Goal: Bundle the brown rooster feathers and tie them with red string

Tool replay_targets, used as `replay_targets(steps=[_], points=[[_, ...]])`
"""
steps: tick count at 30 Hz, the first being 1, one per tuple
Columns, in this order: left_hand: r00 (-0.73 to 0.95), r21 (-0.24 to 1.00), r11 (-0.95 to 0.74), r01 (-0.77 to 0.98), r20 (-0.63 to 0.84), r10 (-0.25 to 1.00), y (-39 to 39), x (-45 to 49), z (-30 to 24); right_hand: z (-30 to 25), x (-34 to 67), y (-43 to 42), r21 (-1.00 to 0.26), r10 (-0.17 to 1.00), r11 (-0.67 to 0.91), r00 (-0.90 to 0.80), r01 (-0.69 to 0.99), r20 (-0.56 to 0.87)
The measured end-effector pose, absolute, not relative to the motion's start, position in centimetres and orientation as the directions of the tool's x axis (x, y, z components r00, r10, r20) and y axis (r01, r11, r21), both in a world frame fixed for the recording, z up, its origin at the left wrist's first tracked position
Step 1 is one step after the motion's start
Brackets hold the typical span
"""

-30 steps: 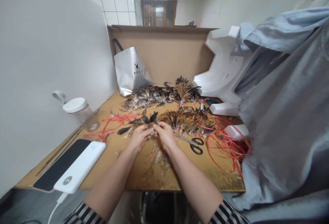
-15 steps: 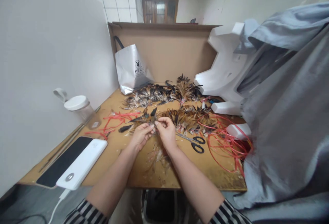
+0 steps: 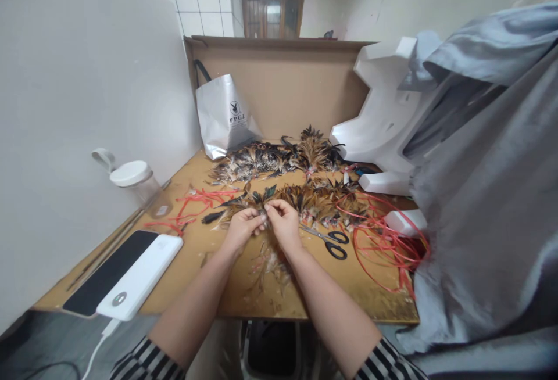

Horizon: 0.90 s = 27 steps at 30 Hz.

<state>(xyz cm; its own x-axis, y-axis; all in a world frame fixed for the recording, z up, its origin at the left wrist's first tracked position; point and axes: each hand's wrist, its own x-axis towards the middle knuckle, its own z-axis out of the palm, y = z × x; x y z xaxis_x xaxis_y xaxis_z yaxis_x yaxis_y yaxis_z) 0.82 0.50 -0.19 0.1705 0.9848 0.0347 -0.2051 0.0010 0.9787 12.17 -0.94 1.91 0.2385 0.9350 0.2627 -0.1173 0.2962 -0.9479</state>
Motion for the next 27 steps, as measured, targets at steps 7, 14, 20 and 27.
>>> replay_targets(steps=[7, 14, 20, 27], points=[[0.171, 0.974, -0.01, -0.227, 0.05, 0.984, 0.52, 0.8, -0.13, 1.6, 12.17, -0.62, -0.961, 0.945, 0.259, 0.234, -0.101, 0.23], [0.214, 0.948, 0.092, -0.305, -0.026, 0.977, 0.31, 0.75, 0.3, 2.31, 12.25, -0.86, -0.945, 0.976, 0.179, 0.171, -0.272, 0.136], [0.294, 0.863, 0.2, -0.464, -0.063, 0.954, 0.42, 0.41, 0.37, 2.17, 12.15, -0.8, -0.89, 0.99, 0.106, 0.128, -0.444, 0.054], [0.281, 0.853, 0.183, -0.489, -0.045, 0.959, 0.56, 0.28, 0.23, 1.8, 12.38, -0.62, -0.851, 0.996, 0.071, 0.079, -0.521, 0.035]])
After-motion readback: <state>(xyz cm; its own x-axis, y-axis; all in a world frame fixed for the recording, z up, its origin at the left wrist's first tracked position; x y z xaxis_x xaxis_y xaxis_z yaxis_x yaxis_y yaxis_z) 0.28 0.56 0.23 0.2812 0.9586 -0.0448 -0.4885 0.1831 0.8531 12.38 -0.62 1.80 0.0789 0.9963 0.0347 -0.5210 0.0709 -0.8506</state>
